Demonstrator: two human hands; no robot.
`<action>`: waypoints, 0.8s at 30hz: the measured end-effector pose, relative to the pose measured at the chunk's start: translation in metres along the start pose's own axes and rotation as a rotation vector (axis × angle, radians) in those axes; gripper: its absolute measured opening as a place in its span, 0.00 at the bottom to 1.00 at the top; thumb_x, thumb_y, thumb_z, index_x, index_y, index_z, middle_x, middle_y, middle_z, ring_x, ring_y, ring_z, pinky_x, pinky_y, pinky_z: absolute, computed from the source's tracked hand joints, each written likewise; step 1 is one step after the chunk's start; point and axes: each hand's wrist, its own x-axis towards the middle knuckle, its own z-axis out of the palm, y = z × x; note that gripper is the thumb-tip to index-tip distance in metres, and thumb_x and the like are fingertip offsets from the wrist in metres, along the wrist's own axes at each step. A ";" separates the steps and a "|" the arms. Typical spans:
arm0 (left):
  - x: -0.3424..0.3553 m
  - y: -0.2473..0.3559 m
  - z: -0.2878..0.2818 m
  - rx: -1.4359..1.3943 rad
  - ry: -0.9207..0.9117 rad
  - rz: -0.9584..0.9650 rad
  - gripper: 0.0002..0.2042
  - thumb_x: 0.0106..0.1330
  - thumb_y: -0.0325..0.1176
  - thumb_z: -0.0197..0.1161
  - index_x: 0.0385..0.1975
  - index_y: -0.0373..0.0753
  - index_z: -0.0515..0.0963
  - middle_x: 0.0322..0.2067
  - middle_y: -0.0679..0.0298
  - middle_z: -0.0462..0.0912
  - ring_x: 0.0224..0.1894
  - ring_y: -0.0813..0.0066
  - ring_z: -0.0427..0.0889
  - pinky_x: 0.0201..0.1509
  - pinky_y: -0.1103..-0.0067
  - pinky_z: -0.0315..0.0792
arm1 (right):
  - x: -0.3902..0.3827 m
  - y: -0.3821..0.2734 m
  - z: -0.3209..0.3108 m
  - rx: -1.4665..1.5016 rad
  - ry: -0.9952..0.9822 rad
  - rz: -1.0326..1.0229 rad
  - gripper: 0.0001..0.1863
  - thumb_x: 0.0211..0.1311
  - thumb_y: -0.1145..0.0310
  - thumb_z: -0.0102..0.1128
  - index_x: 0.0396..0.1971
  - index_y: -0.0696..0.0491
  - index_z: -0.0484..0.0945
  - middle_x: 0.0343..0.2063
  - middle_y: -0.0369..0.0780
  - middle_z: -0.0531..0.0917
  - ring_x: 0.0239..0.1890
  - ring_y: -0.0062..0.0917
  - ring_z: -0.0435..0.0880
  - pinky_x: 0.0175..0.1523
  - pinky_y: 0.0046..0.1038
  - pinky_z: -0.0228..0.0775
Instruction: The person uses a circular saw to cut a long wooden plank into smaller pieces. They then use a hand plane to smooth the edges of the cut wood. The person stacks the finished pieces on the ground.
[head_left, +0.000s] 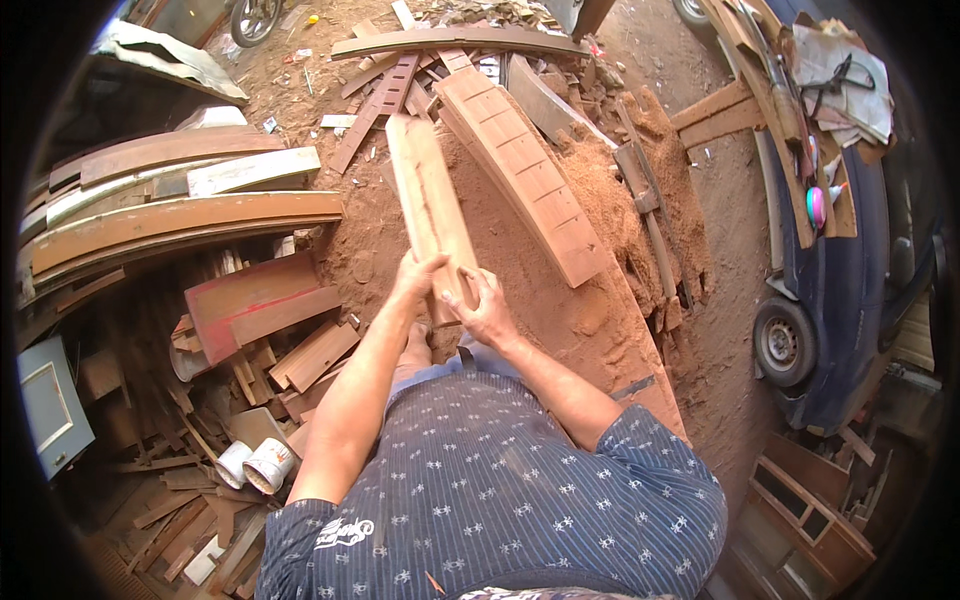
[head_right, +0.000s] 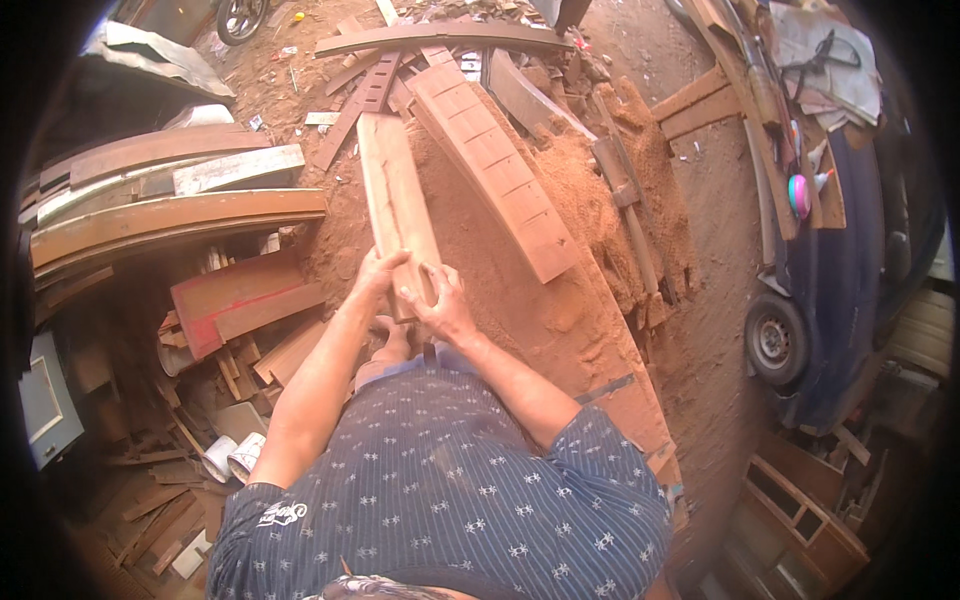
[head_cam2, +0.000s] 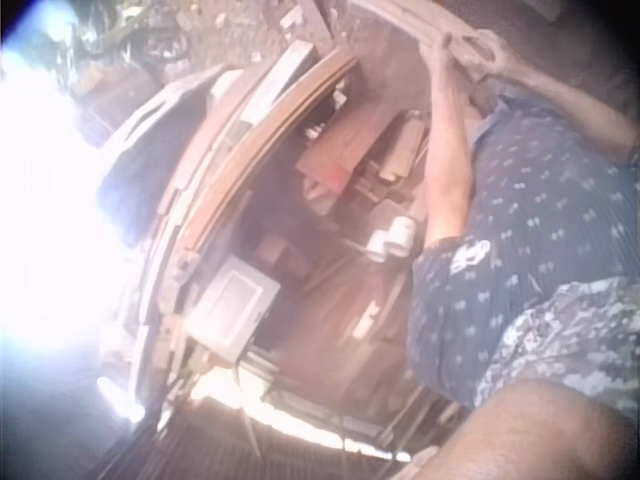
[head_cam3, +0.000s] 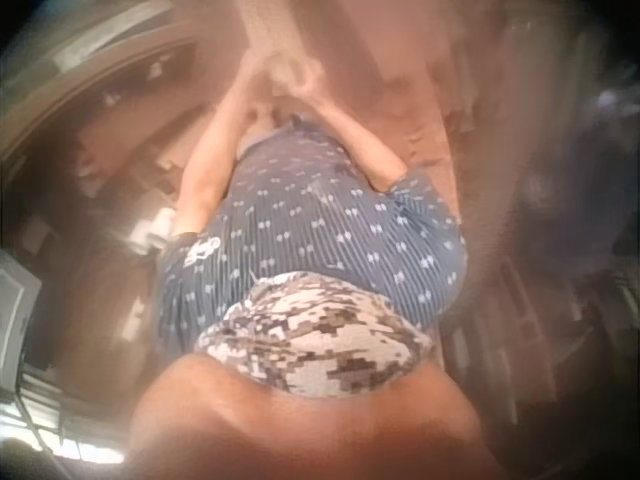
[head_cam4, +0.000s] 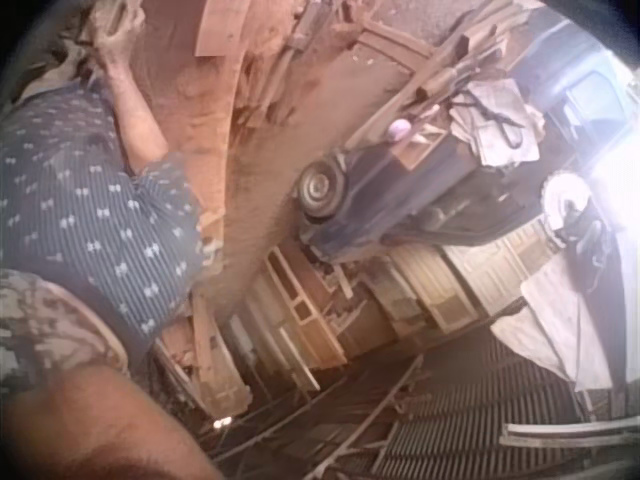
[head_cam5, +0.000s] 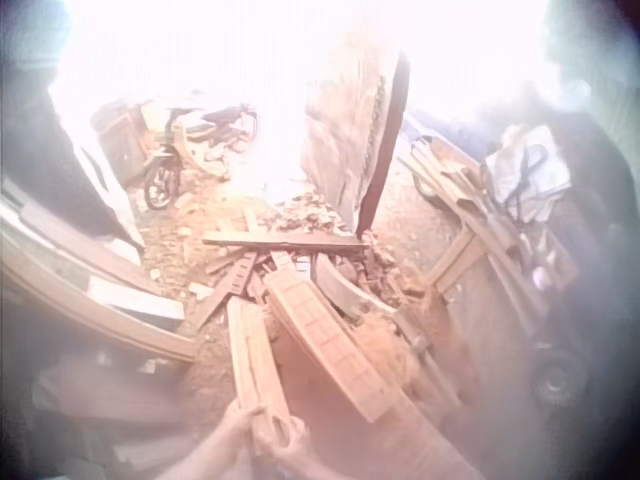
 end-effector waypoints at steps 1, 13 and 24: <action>0.003 -0.002 -0.008 -0.110 0.011 -0.091 0.21 0.63 0.29 0.68 0.55 0.31 0.72 0.43 0.54 0.84 0.41 0.64 0.86 0.44 0.69 0.84 | 0.005 0.006 -0.009 0.034 -0.067 -0.042 0.45 0.51 0.42 0.74 0.63 0.56 0.71 0.56 0.57 0.72 0.61 0.49 0.71 0.66 0.49 0.63; -0.009 -0.037 -0.049 0.288 0.089 -0.021 0.24 0.59 0.27 0.69 0.55 0.32 0.71 0.46 0.56 0.83 0.47 0.69 0.83 0.54 0.73 0.77 | 0.116 0.128 -0.159 -0.596 -0.151 0.335 0.71 0.35 0.37 0.81 0.78 0.44 0.48 0.69 0.59 0.60 0.73 0.50 0.59 0.74 0.55 0.55; -0.020 -0.031 -0.042 -0.051 0.112 -0.172 0.19 0.67 0.32 0.65 0.55 0.32 0.73 0.46 0.58 0.84 0.46 0.70 0.83 0.51 0.71 0.78 | 0.020 0.113 -0.192 0.659 -0.029 0.437 0.45 0.57 0.50 0.61 0.72 0.58 0.64 0.66 0.46 0.72 0.66 0.31 0.72 0.67 0.29 0.64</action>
